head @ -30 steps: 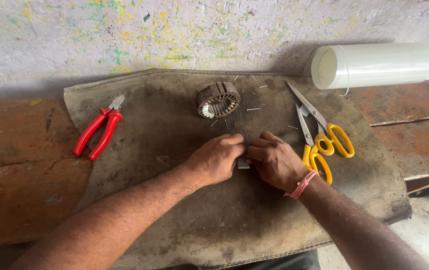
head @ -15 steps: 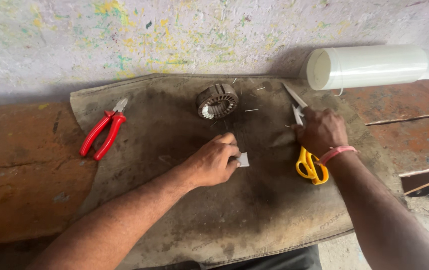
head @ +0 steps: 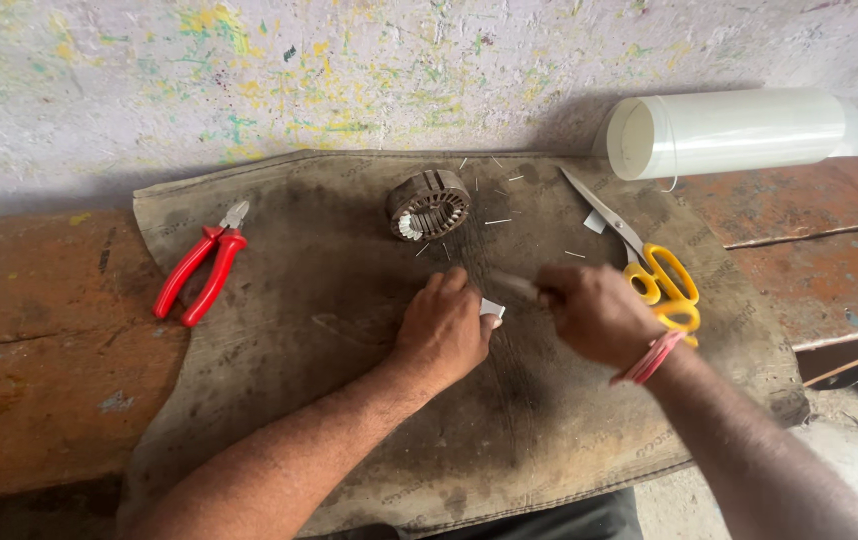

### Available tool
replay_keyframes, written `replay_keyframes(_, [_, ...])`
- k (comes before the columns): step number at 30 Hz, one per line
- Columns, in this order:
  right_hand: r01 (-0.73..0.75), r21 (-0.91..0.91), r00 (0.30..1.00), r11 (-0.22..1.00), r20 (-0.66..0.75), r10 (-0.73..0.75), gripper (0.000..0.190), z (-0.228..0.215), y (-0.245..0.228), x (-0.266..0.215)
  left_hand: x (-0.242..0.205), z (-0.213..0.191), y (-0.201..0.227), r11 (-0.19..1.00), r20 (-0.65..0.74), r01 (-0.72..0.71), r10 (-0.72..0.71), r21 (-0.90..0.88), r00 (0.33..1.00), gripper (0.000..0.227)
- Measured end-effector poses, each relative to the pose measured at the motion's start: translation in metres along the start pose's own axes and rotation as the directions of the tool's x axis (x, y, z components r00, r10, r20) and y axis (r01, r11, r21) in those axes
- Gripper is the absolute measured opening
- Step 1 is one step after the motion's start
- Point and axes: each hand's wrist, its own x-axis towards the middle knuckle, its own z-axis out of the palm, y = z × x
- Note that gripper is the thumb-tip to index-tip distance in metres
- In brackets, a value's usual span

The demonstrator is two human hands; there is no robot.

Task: The person inserts small white rectangular pieces into the slots of a cylindrical motor stator. They then cut a white plastic roll into small rectangular pieces using yellow-handled scissors and continue inserting them into the stator.

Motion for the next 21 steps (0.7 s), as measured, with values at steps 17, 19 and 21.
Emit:
replay_keyframes(17, [0.102,0.038,0.968,0.994,-0.236,-0.09,0.022,0.033,-0.02,-0.002,-0.01,-0.007,-0.013,0.999,0.101,-0.038,0.035,0.024,0.994,0.018])
replay_keyframes(19, [0.085,0.057,0.971,0.995,-0.227,-0.07,0.023,0.034,-0.02,-0.001,-0.009,-0.005,-0.013,0.999,0.095,-0.042,0.039,0.024,0.995,0.017])
replay_keyframes(21, [0.06,0.045,0.977,0.997,-0.206,-0.05,0.021,0.036,-0.021,0.001,-0.009,-0.004,-0.013,0.998,0.085,-0.053,0.051,0.03,0.995,0.017])
